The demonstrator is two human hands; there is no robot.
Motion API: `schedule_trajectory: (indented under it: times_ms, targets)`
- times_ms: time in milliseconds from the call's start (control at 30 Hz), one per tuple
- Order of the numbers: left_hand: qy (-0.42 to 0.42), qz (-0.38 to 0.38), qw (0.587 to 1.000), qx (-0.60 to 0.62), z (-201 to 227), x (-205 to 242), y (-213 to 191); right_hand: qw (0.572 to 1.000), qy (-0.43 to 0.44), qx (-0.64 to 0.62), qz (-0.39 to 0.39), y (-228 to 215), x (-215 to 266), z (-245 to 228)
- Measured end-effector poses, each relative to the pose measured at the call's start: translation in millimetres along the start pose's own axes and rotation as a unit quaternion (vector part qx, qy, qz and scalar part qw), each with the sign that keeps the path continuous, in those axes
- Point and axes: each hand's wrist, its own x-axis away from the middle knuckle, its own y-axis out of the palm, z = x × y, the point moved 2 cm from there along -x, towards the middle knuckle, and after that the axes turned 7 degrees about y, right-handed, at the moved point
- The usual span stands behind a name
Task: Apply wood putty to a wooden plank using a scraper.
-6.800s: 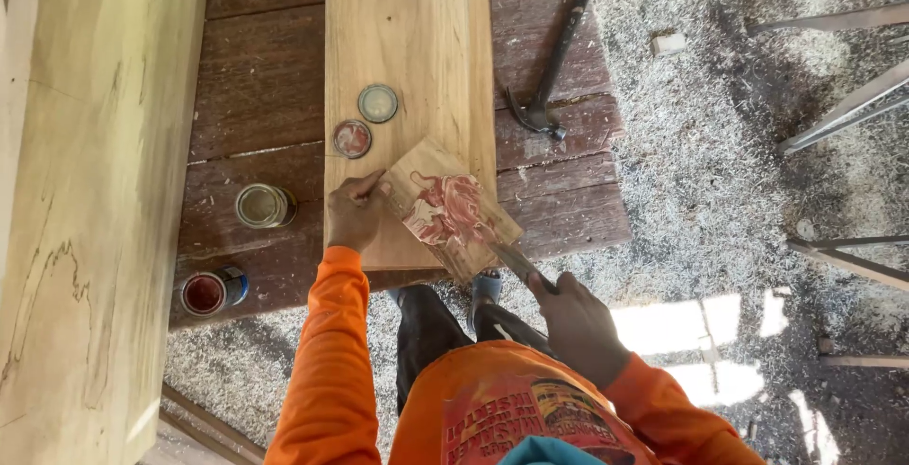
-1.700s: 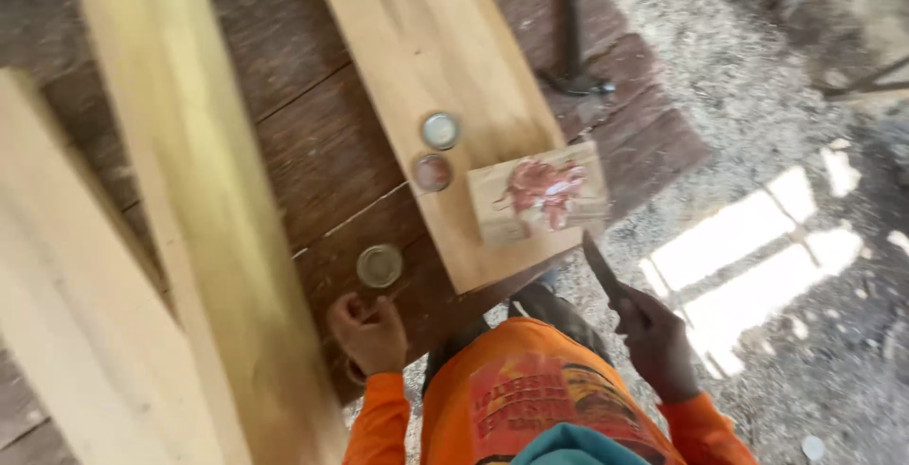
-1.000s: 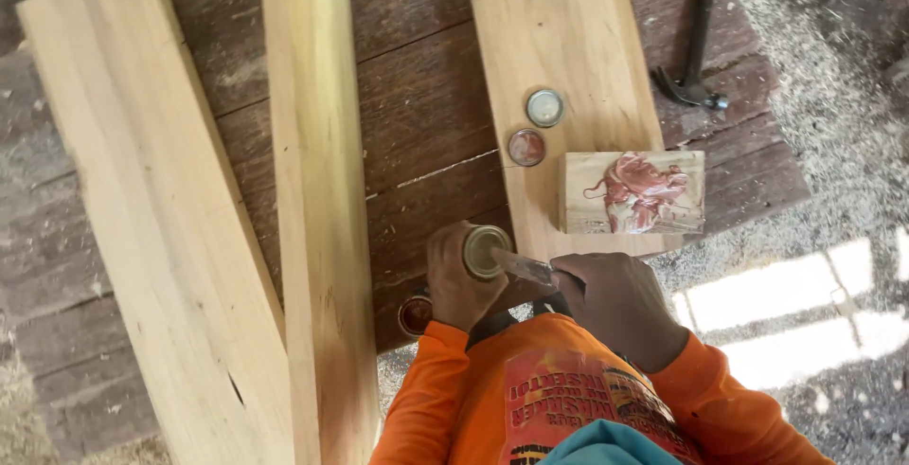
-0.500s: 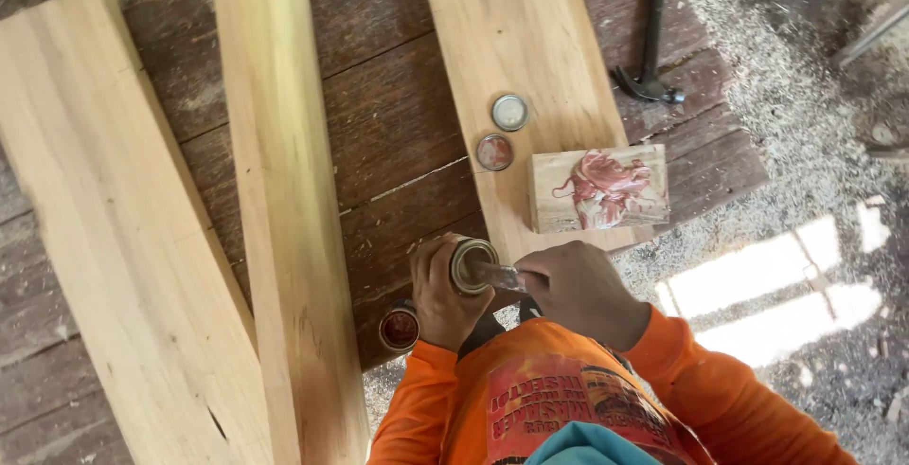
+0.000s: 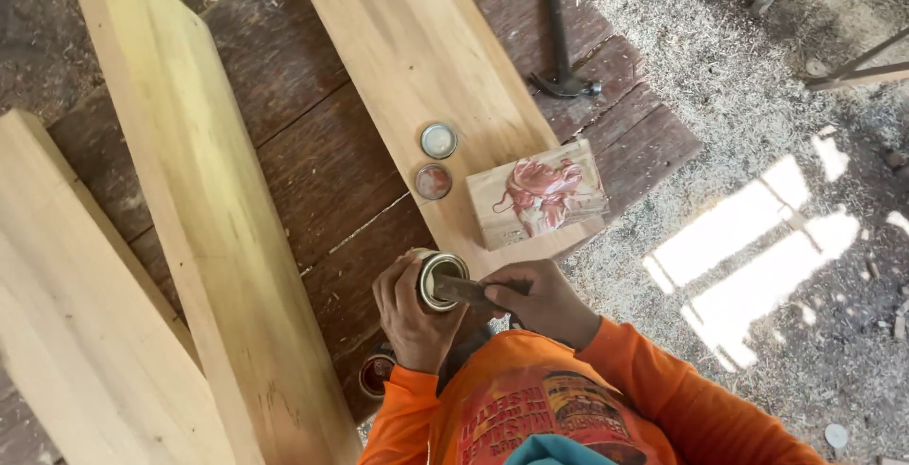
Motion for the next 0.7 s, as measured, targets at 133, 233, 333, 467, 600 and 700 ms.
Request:
schedule_trajectory:
  times_ms: [133, 233, 333, 467, 600, 700]
  targets:
    - [0.002, 0.012, 1.000, -0.018, 3.4, -10.4, 2.1, 0.988, 0.079, -0.131, -0.025, -2.9, 5.6, 19.3]
    - [-0.010, 0.028, 1.000, 0.000, 4.8, -16.0, 4.1, 0.973, 0.112, -0.199, -0.012, -12.0, 6.7, 31.3]
    - [-0.051, 0.042, 0.998, 0.015, -0.5, -17.2, 4.6, 0.977, 0.109, -0.185, 0.008, -25.0, 8.8, 33.3]
    - [-0.070, 0.046, 0.996, 0.004, -15.1, -13.7, 6.0, 0.991, 0.099, -0.084, 0.039, -35.8, 18.1, 1.2]
    - [-0.099, 0.009, 0.993, 0.059, -17.5, -9.2, 9.8, 0.995, 0.086, 0.022, 0.041, -41.1, 30.1, -48.8]
    - [-0.113, 0.006, 0.993, 0.044, -25.3, 4.2, 18.4, 0.998, 0.013, 0.056, 0.032, -45.7, 34.4, -65.2]
